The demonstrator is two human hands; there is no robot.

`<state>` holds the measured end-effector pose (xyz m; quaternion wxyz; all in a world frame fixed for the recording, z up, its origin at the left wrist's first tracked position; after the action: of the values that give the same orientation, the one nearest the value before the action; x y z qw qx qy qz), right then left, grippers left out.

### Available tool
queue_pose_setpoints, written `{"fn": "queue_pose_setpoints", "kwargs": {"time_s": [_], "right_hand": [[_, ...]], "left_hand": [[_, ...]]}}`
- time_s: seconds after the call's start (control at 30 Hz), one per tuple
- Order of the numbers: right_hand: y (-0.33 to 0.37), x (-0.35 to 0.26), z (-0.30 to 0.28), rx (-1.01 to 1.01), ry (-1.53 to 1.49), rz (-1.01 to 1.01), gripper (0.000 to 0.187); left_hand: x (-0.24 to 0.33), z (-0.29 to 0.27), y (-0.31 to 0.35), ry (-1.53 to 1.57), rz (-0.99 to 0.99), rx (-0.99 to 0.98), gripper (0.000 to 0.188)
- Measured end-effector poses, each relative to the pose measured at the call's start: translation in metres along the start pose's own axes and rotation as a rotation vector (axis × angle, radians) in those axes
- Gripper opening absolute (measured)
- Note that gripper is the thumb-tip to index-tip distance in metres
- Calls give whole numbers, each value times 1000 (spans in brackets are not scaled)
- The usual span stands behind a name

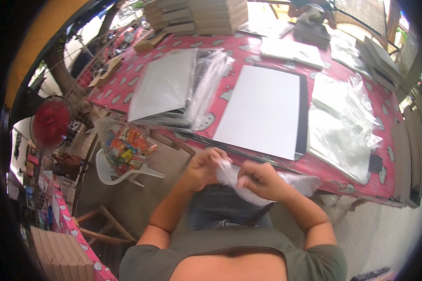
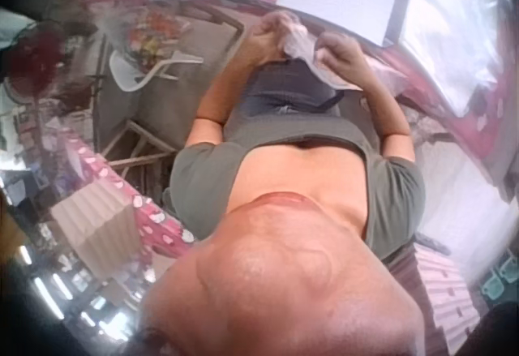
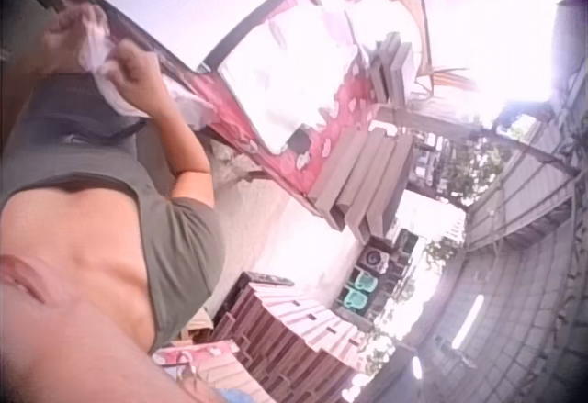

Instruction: The person slides folders into plastic bags by hand and places them in a stack on a table.

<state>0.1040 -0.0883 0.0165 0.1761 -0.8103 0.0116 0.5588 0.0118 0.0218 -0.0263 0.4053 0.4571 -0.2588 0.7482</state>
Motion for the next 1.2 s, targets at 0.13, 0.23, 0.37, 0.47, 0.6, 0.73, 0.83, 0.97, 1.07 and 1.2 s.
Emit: {"fn": "queue_pose_setpoints", "kwargs": {"time_s": [0.13, 0.23, 0.37, 0.47, 0.6, 0.73, 0.83, 0.97, 1.07, 1.2], "right_hand": [[7, 5, -10, -196, -394, -130, 19], [24, 44, -12, -269, -390, 33, 24], [28, 89, 47, -1011, 516, 138, 33], [22, 90, 44, -584, 262, 270, 32], [10, 90, 35, -34, -184, 226, 31], [-4, 85, 23, -45, -390, 263, 30], [16, 101, 63, -565, 86, 330, 29], [17, 95, 90, -522, 115, 325, 28], [14, 89, 78, -377, 69, 311, 27], [3, 72, 61, -367, 18, 259, 26]], "left_hand": [[6, -21, 10, 129, -222, -279, 15], [-10, -1, 30, -397, -173, -806, 27], [30, -62, 45, 666, 90, -268, 36], [81, -42, 68, 919, 184, 9, 39], [80, -35, 79, -188, 153, -104, 40], [45, -50, 100, -454, -8, -361, 39], [81, -63, 107, 412, 276, -161, 42], [98, -65, 110, 787, 343, -153, 52], [124, -51, 100, 494, 481, -236, 55], [-21, -77, 78, -789, 96, -483, 31]]}}
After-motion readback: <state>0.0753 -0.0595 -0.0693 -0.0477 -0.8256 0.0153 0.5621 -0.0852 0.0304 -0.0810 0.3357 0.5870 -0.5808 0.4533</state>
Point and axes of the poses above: each hand's wrist, its own y-axis away from the middle knuckle, its own z-axis out of the palm, x = y × z, the point moved 7 cm from there along -y, towards the middle knuckle, and after that the axes turned 9 degrees about x, right-handed, at the moved point
